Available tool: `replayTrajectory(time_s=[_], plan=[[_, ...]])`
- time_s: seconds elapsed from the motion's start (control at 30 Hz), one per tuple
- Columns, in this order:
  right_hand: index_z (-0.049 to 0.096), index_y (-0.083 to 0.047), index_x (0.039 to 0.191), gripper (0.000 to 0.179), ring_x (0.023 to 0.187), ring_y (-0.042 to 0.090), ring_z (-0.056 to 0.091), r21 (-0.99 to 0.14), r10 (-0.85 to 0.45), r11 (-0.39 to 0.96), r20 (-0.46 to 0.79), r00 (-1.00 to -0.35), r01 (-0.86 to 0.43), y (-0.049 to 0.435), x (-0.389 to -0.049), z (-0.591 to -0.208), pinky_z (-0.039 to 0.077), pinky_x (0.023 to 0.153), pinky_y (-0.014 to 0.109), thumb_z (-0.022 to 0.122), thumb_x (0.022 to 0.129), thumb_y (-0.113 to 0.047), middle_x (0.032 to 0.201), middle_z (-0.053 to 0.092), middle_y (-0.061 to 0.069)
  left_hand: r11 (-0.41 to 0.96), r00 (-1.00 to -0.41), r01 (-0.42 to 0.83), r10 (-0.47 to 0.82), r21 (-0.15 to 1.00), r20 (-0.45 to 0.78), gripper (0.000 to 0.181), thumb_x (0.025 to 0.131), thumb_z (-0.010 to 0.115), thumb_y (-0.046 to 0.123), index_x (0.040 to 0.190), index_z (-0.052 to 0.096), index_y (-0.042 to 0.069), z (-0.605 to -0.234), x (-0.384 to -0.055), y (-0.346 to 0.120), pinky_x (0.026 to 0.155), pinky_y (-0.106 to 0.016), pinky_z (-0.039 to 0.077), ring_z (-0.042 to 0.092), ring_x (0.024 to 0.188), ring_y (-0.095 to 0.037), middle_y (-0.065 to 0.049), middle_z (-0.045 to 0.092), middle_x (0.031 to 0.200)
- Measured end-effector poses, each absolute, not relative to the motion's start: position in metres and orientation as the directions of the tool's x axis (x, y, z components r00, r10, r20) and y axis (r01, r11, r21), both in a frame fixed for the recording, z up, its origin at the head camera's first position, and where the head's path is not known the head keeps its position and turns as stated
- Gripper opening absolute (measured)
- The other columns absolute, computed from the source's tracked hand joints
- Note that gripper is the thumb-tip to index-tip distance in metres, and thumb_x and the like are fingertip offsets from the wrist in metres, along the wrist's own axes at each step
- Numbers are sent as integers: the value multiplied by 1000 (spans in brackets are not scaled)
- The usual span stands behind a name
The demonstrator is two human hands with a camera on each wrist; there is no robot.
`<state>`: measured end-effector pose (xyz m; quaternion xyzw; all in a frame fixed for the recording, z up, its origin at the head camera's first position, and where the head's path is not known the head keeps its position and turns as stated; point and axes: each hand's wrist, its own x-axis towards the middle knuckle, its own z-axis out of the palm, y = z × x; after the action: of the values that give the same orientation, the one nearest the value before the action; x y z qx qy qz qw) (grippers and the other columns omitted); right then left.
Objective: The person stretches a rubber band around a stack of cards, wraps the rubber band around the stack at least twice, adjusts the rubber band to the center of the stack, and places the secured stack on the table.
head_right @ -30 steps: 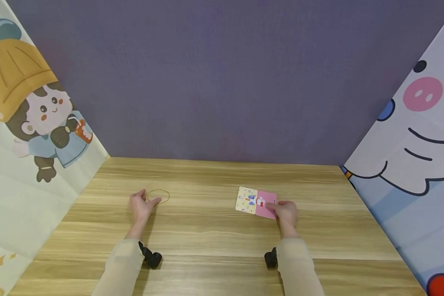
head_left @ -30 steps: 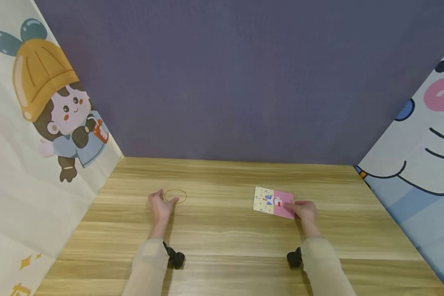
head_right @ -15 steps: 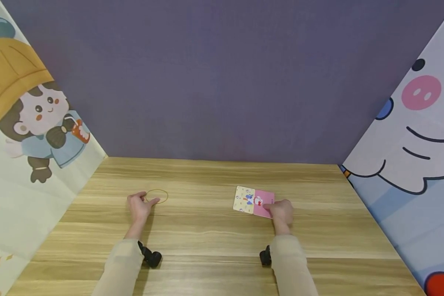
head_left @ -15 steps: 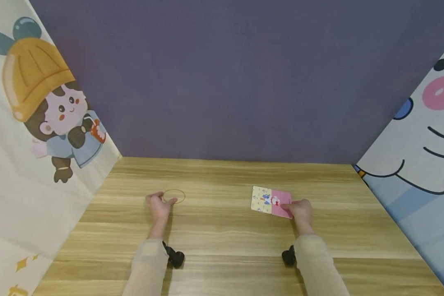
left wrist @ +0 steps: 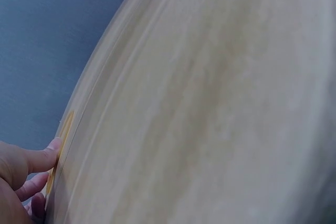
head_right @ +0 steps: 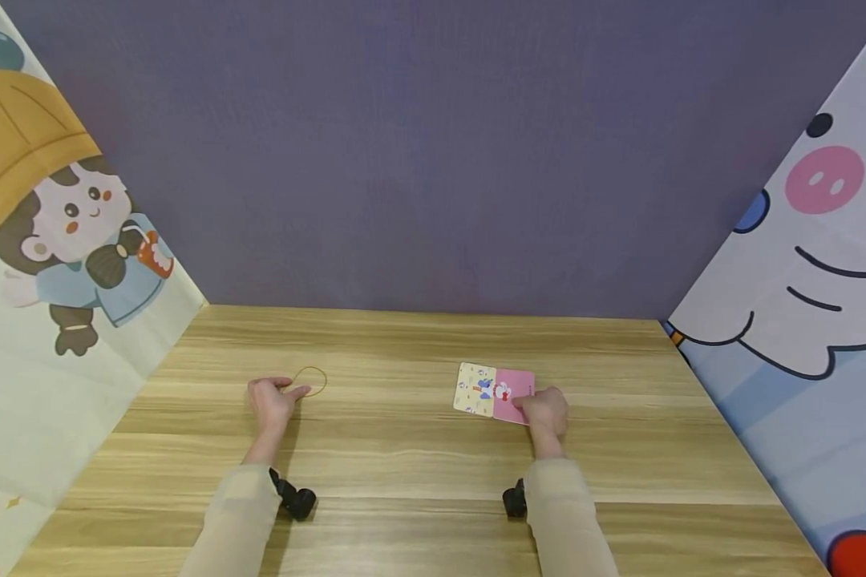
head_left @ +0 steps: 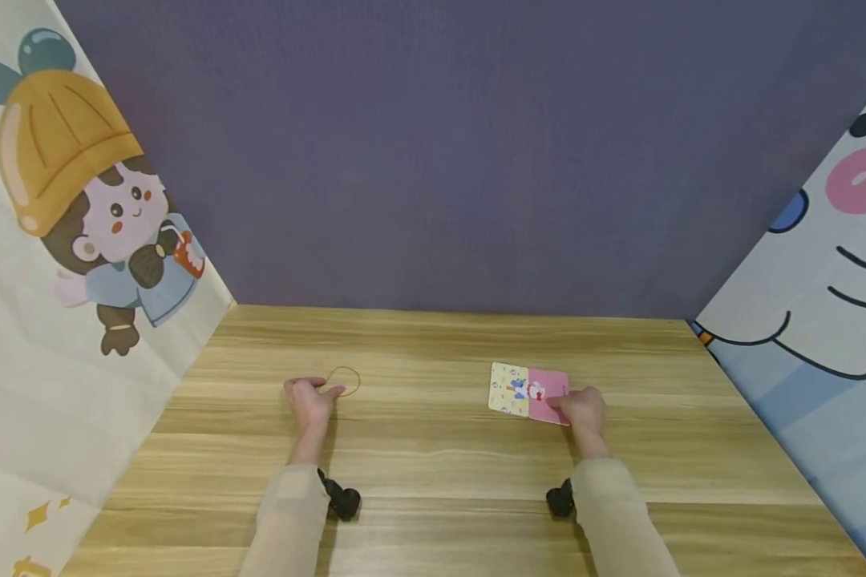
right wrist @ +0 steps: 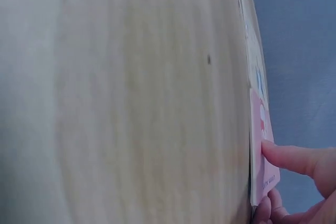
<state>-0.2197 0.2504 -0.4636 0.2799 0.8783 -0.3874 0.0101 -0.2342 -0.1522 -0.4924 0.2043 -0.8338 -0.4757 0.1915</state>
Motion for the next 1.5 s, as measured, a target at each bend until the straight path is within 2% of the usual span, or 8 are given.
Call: replayTrajectory(time_s=[0.23, 0.57, 0.73, 0.83, 1.0, 1.23, 1.33, 1.5], plan=[[53, 13, 105, 50, 89, 37, 51, -682, 476, 556, -207, -855, 475, 248, -218, -463, 45, 74, 42, 72, 70, -18, 105, 54, 29, 480, -837, -155, -528, 863, 143, 30, 63, 79, 3, 81, 60, -12, -493, -234, -153, 89, -45, 34, 40, 96, -39, -24, 42, 101], [50, 14, 110, 48, 97, 40, 49, -735, 477, 514, -183, -860, 442, 246, -216, -462, 43, 82, 46, 69, 74, -13, 108, 50, 31, 518, -840, -136, -513, 845, 179, 28, 62, 79, 6, 77, 63, -12, -493, -234, -154, 84, -44, 35, 41, 90, -36, -23, 46, 92], [47, 13, 114, 51, 95, 39, 53, -796, 474, 473, -133, -871, 379, 245, -214, -462, 47, 78, 41, 69, 73, -8, 108, 52, 32, 532, -841, -125, -505, 838, 195, 27, 62, 79, 5, 76, 64, -12, -492, -233, -154, 83, -44, 36, 42, 89, -36, -23, 48, 90], [45, 12, 117, 52, 88, 36, 56, -844, 479, 409, -123, -869, 346, 244, -215, -462, 51, 66, 29, 69, 73, -5, 107, 53, 31, 534, -844, -129, -502, 836, 190, 26, 63, 79, 6, 75, 64, -12, -492, -233, -154, 83, -44, 36, 42, 89, -36, -23, 48, 89], [44, 9, 116, 51, 79, 23, 57, -899, 477, 311, -133, -869, 308, 244, -217, -464, 47, 54, 13, 69, 73, -1, 109, 53, 29, 532, -852, -137, -493, 835, 174, 23, 66, 76, 5, 75, 64, -12, -491, -233, -154, 82, -44, 37, 42, 87, -36, -23, 47, 90], [42, 8, 115, 50, 62, 2, 52, -953, 447, 196, -123, -886, 231, 239, -215, -458, 48, 53, 13, 68, 72, 4, 106, 56, 26, 575, -862, -157, -477, 803, 173, 15, 72, 70, 3, 74, 64, -11, -489, -233, -154, 80, -43, 39, 43, 88, -36, -24, 49, 88], [43, 6, 114, 49, 59, 0, 53, -967, 442, 150, -122, -889, 207, 236, -212, -452, 48, 53, 14, 69, 72, 4, 99, 59, 21, 593, -863, -178, -478, 785, 166, 12, 74, 68, 4, 74, 66, -8, -489, -234, -154, 80, -43, 41, 44, 90, -35, -24, 51, 89], [44, 2, 112, 49, 60, 4, 58, -985, 417, 79, -109, -902, 155, 236, -210, -454, 51, 56, 18, 70, 70, 4, 91, 62, 15, 611, -871, -206, -470, 764, 141, 12, 77, 66, 5, 75, 67, -7, -489, -235, -154, 78, -44, 42, 45, 91, -36, -24, 50, 92]])
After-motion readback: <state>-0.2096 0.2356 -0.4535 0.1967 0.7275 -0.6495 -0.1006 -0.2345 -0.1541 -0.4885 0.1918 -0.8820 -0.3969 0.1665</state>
